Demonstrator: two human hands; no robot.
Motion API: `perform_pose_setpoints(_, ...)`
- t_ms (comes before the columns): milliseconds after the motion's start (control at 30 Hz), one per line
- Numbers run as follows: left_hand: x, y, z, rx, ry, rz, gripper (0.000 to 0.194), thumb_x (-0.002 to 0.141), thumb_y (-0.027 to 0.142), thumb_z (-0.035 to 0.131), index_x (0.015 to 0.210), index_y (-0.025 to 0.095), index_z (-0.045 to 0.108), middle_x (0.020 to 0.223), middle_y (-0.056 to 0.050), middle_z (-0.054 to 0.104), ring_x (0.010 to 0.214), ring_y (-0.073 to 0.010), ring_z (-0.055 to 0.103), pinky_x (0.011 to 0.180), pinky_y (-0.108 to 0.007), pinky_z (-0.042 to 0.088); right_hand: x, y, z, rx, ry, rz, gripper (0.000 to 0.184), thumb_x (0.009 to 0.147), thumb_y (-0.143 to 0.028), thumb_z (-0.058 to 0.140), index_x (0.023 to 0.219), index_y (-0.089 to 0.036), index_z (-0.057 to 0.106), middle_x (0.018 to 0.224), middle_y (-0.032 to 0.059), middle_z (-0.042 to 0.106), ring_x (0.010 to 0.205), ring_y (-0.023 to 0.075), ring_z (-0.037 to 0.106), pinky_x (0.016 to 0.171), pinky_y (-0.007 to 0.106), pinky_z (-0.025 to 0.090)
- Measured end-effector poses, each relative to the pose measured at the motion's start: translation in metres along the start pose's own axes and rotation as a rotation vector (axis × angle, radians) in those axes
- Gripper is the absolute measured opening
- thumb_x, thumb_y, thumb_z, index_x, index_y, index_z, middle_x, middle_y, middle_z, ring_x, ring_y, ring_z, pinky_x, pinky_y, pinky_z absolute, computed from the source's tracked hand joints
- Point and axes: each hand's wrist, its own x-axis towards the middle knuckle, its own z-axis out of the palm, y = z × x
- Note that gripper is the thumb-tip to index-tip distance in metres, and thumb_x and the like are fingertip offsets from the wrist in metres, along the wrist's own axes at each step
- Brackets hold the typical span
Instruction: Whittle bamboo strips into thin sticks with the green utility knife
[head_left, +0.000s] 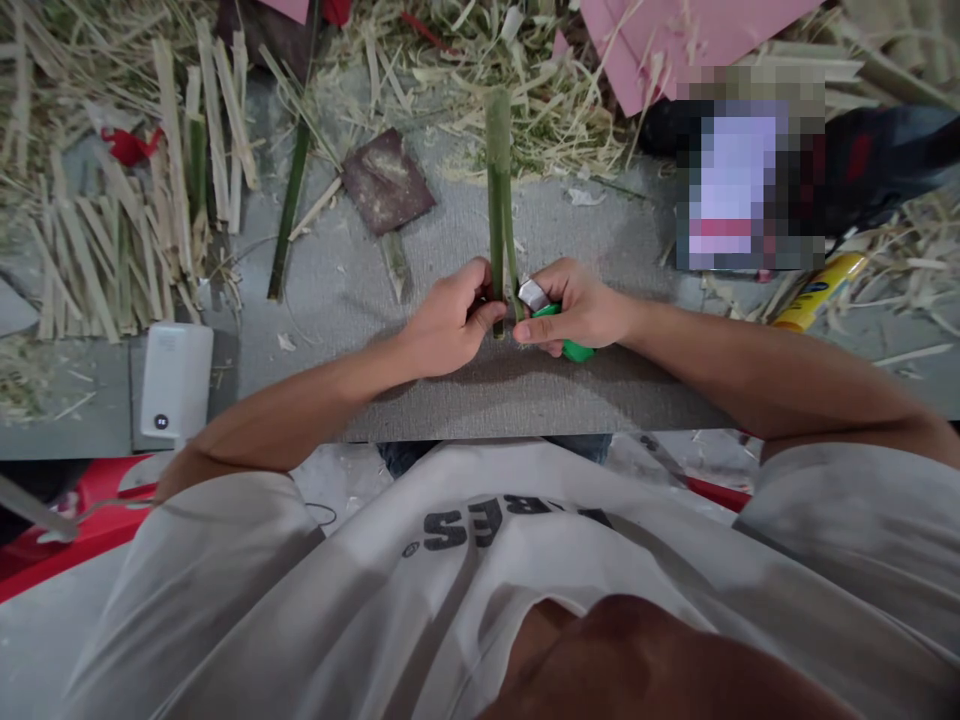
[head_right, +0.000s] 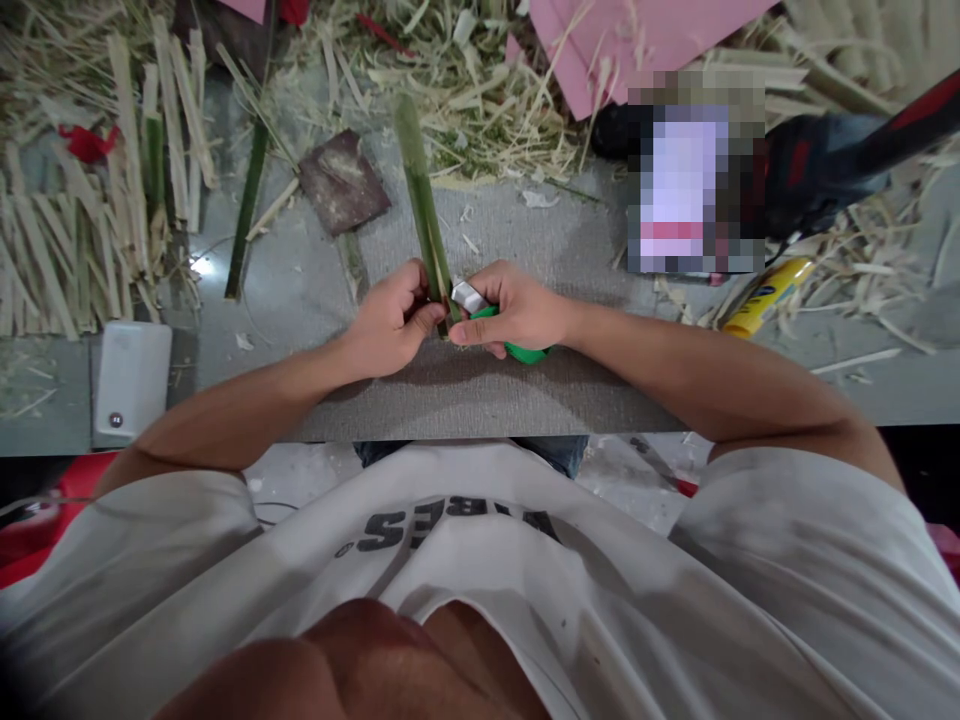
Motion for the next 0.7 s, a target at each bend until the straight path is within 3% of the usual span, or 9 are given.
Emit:
perform_pose_setpoints(300, 0.004, -0.002, -0.003, 0.053, -0.017, 0.061, 0.021, 0.097, 0.017, 0.065, 0.097, 0.026, 0.046, 0.08, 0.002, 0.061, 0.067, -0.0176, 0.054, 0.063, -0.034, 0.037, -0.004, 0.002, 0.0, 0.028, -0.005, -0.022, 0.057, 0.096, -0.06, 0.097, 0.075, -0.019, 0.063, 0.053, -0.0037, 0.056, 0.042, 0.01, 0.054, 0.04, 0.022, 0.044)
perform_pose_setpoints(467, 0.004, -0.003, -0.003, 0.09, -0.018, 0.043, 0.025, 0.101, 0.017, 0.062, 0.095, 0.027, 0.04, 0.072, 0.004, 0.051, 0.059, -0.0154, 0.045, 0.059, -0.034, 0.03, -0.004, 0.009, -0.002, 0.061, -0.013, -0.025, 0.052, 0.097, -0.052, 0.098, 0.077, -0.018, 0.065, 0.051, -0.0047, 0.057, 0.041, 0.0097, 0.054, 0.041, 0.02, 0.044)
perform_pose_setpoints(600, 0.006, -0.019, -0.01, 0.115, 0.029, -0.025, 0.027, 0.107, 0.029, 0.066, 0.095, 0.027, 0.042, 0.07, 0.004, 0.046, 0.059, -0.0152, 0.041, 0.063, -0.034, 0.03, -0.017, 0.002, -0.001, 0.101, -0.1, -0.113, 0.043, 0.1, -0.045, 0.096, 0.082, -0.016, 0.069, 0.055, -0.0044, 0.061, 0.041, 0.0085, 0.053, 0.041, 0.019, 0.043)
perform_pose_setpoints(700, 0.007, -0.031, -0.015, 0.013, 0.108, -0.058, 0.036, 0.114, 0.053, 0.064, 0.098, 0.026, 0.046, 0.077, 0.002, 0.049, 0.065, -0.0155, 0.044, 0.066, -0.033, 0.034, -0.032, -0.009, -0.003, 0.007, -0.146, -0.092, 0.042, 0.102, -0.048, 0.094, 0.084, -0.016, 0.072, 0.058, -0.0019, 0.062, 0.046, 0.0097, 0.056, 0.046, 0.021, 0.044)
